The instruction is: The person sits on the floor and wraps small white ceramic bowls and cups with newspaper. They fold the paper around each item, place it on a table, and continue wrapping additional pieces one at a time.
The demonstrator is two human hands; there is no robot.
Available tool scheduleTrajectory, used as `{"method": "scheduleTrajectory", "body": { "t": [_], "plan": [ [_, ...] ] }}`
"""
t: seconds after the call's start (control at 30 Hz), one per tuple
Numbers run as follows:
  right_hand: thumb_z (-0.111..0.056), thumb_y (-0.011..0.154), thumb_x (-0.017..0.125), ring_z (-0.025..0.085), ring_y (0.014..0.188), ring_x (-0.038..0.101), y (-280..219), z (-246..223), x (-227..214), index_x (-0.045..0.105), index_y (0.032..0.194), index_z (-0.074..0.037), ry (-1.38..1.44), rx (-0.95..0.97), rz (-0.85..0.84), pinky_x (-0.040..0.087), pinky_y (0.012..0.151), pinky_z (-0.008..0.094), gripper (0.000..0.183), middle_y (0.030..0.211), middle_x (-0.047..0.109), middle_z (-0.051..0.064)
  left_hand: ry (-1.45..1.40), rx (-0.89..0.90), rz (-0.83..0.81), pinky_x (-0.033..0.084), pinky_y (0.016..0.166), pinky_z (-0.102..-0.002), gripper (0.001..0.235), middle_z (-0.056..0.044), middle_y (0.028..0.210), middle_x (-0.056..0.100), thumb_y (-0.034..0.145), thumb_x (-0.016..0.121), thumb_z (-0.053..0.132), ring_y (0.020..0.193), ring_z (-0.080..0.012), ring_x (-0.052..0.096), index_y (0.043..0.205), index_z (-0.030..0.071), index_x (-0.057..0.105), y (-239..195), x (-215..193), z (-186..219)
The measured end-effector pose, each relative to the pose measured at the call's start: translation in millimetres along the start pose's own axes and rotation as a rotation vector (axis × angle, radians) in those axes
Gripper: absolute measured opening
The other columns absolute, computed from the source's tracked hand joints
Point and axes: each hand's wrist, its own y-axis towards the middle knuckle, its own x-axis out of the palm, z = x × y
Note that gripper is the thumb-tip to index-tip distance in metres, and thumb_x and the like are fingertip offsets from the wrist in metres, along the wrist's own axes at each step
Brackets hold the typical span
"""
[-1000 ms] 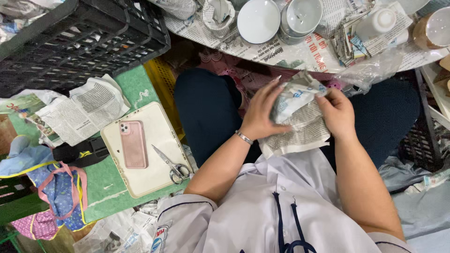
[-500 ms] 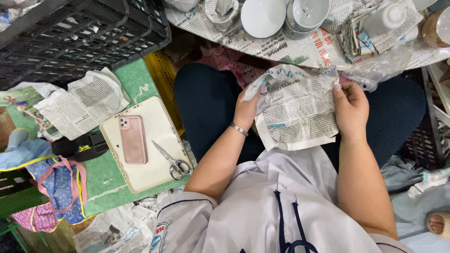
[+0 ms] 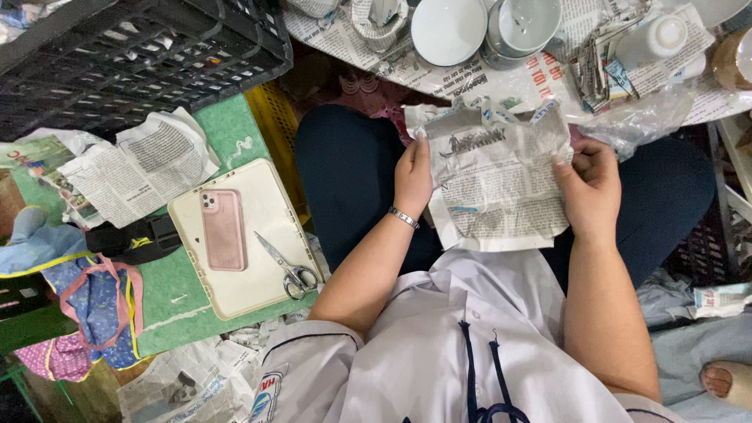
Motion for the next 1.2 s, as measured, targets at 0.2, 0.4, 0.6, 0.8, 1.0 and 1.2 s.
{"method": "scheduleTrajectory", "body": {
  "t": [0.2, 0.4, 0.6, 0.8, 1.0, 1.2],
  "plan": [
    [0.005, 0.082, 0.075, 0.02, 0.135, 0.058, -5.3, -26.1, 1.9, 0.038, 0.155, -0.003, -0.011, -0.04, -0.226, 0.048, 0.11, 0.032, 0.082, 0.148, 0.057, 0.011, 0.172, -0.091, -0.063, 0.039, 0.055, -0.027, 0.048, 0.002, 0.065, 0.053, 0.11, 0.059, 0.041, 0.06, -0.005, 0.045, 0.087, -0.001, 0.063, -3.3, 0.3, 9.8],
    [-0.01, 0.099, 0.07, 0.013, 0.107, 0.064, -1.0, 4.0, -19.4, 0.065, 0.133, 0.001, 0.005, 0.155, -0.143, 0.052, 0.093, 0.028, 0.035, 0.123, 0.069, 0.005, 0.118, -0.081, -0.253, 0.039, 0.053, -0.025, 0.034, 0.008, 0.063, 0.051, 0.099, 0.062, 0.04, 0.059, -0.0026, 0.043, 0.096, 0.006, 0.07, -2.6, -1.7, -2.7],
    [-0.018, 0.113, 0.063, 0.009, 0.096, 0.066, -0.5, 14.2, -21.0, 0.071, 0.124, 0.0, 0.11, 0.131, 0.082, 0.052, 0.088, 0.025, 0.022, 0.114, 0.074, 0.003, 0.074, -0.067, -0.28, 0.04, 0.063, -0.026, 0.054, 0.007, 0.071, 0.046, 0.113, 0.048, 0.046, 0.069, -0.0039, 0.04, 0.079, 0.004, 0.056, 0.2, -5.9, -18.2],
    [-0.013, 0.109, 0.067, 0.009, 0.1, 0.066, 0.9, -0.7, -16.2, 0.068, 0.126, 0.002, 0.07, 0.073, 0.144, 0.052, 0.092, 0.024, 0.022, 0.116, 0.073, 0.004, -0.002, -0.071, -0.21, 0.045, 0.069, -0.025, 0.052, 0.008, 0.077, 0.06, 0.108, 0.046, 0.047, 0.074, -0.0018, 0.05, 0.093, 0.002, 0.067, 0.6, -5.2, -19.2],
    [-0.009, 0.112, 0.068, 0.01, 0.098, 0.065, -0.4, 2.9, -19.4, 0.067, 0.123, 0.005, 0.004, 0.04, 0.116, 0.051, 0.091, 0.025, 0.018, 0.115, 0.073, 0.007, 0.113, -0.041, -0.111, 0.046, 0.067, -0.024, 0.036, 0.002, 0.082, 0.064, 0.11, 0.059, 0.033, 0.074, -0.004, 0.053, 0.114, -0.001, 0.067, 2.2, -4.0, -14.4],
    [0.005, 0.113, 0.069, 0.011, 0.108, 0.07, -0.5, 8.3, -20.2, 0.049, 0.145, 0.005, -0.079, -0.247, 0.094, 0.056, 0.092, 0.023, 0.038, 0.142, 0.059, 0.015, -0.128, 0.007, -0.301, 0.048, 0.078, -0.022, 0.042, 0.002, 0.103, 0.069, 0.107, 0.061, 0.017, 0.089, -0.0037, 0.06, 0.147, 0.006, 0.054, -1.0, -1.1, 9.3]
  ]
}}
